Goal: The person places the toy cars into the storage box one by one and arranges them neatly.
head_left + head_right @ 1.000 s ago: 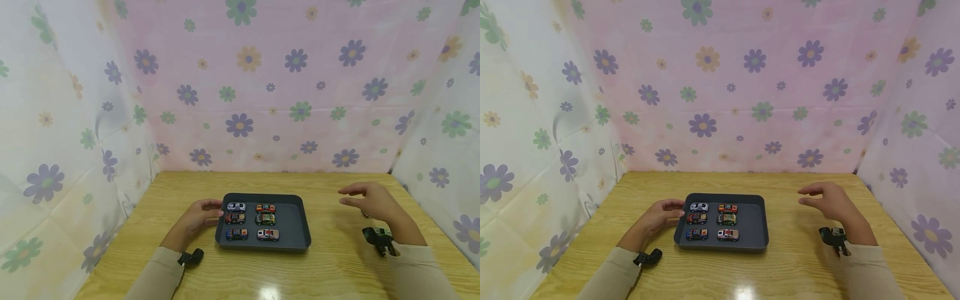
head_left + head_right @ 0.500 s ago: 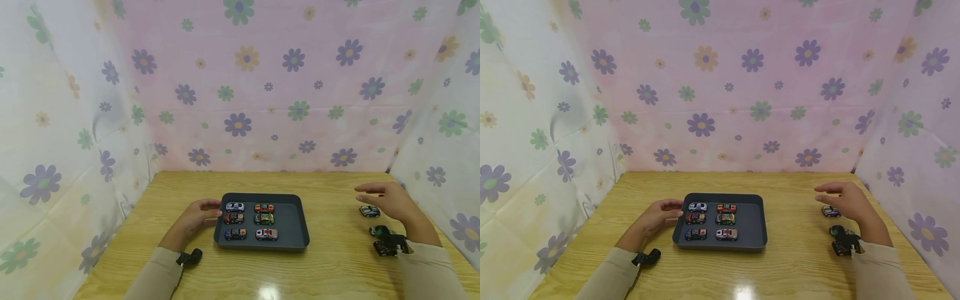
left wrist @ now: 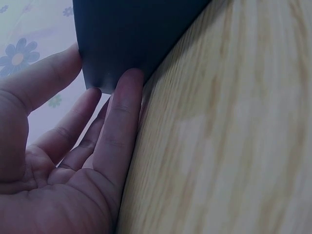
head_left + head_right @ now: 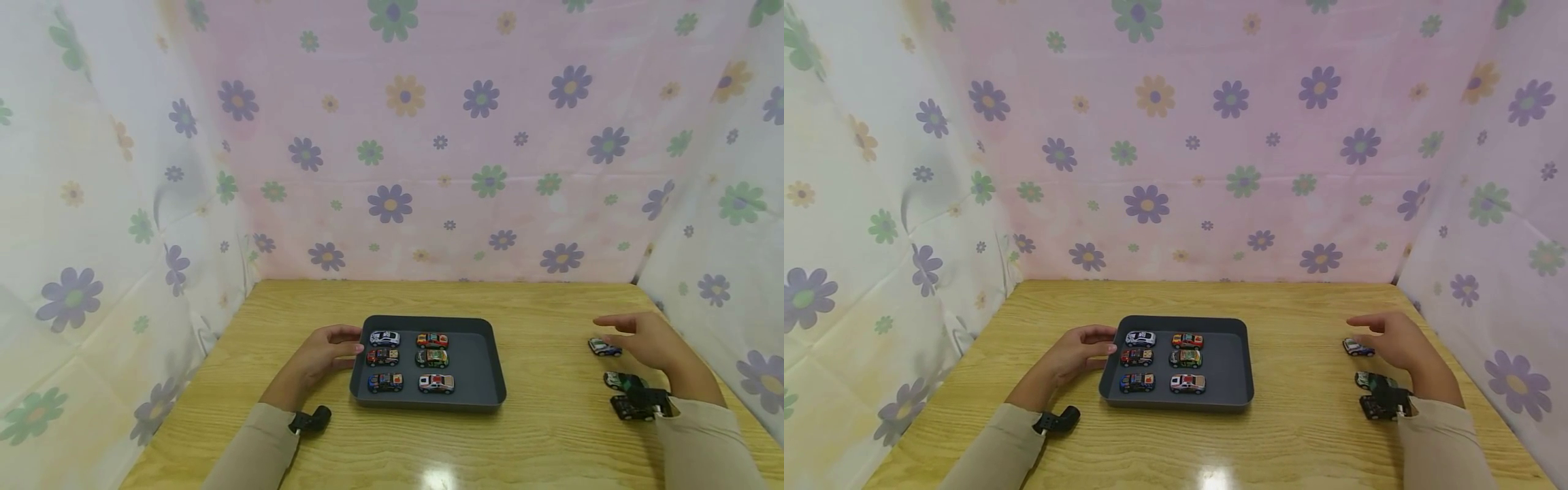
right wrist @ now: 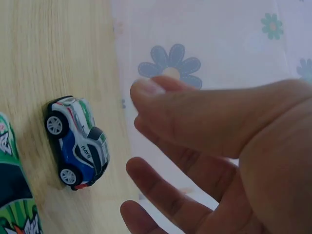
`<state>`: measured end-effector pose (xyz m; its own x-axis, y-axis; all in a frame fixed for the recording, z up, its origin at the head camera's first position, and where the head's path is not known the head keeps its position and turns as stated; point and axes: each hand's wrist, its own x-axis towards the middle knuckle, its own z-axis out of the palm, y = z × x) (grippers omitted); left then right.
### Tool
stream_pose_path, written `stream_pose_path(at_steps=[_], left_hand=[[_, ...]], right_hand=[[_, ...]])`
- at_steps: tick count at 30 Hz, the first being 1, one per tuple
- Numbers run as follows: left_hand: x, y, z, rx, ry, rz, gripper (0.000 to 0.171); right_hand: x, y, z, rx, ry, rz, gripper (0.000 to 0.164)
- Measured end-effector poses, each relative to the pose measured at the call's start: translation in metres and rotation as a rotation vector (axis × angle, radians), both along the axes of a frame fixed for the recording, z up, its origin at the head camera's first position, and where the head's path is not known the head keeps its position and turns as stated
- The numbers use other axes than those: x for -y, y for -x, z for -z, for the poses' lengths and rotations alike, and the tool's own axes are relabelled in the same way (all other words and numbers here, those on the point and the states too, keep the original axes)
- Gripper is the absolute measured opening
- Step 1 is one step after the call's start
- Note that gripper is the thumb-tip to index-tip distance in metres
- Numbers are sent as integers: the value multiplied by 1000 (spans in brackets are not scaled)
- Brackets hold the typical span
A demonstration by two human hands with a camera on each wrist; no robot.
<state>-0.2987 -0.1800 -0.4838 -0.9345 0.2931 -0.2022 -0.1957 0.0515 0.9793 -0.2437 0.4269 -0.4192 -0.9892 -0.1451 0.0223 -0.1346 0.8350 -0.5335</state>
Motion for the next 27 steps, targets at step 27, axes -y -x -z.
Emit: stream_pose_path(at_steps=[27], left_hand=[[-1,-2,-2,-4,3,8,54]], right_hand=[[-13,7,15,92,-57,71,39]])
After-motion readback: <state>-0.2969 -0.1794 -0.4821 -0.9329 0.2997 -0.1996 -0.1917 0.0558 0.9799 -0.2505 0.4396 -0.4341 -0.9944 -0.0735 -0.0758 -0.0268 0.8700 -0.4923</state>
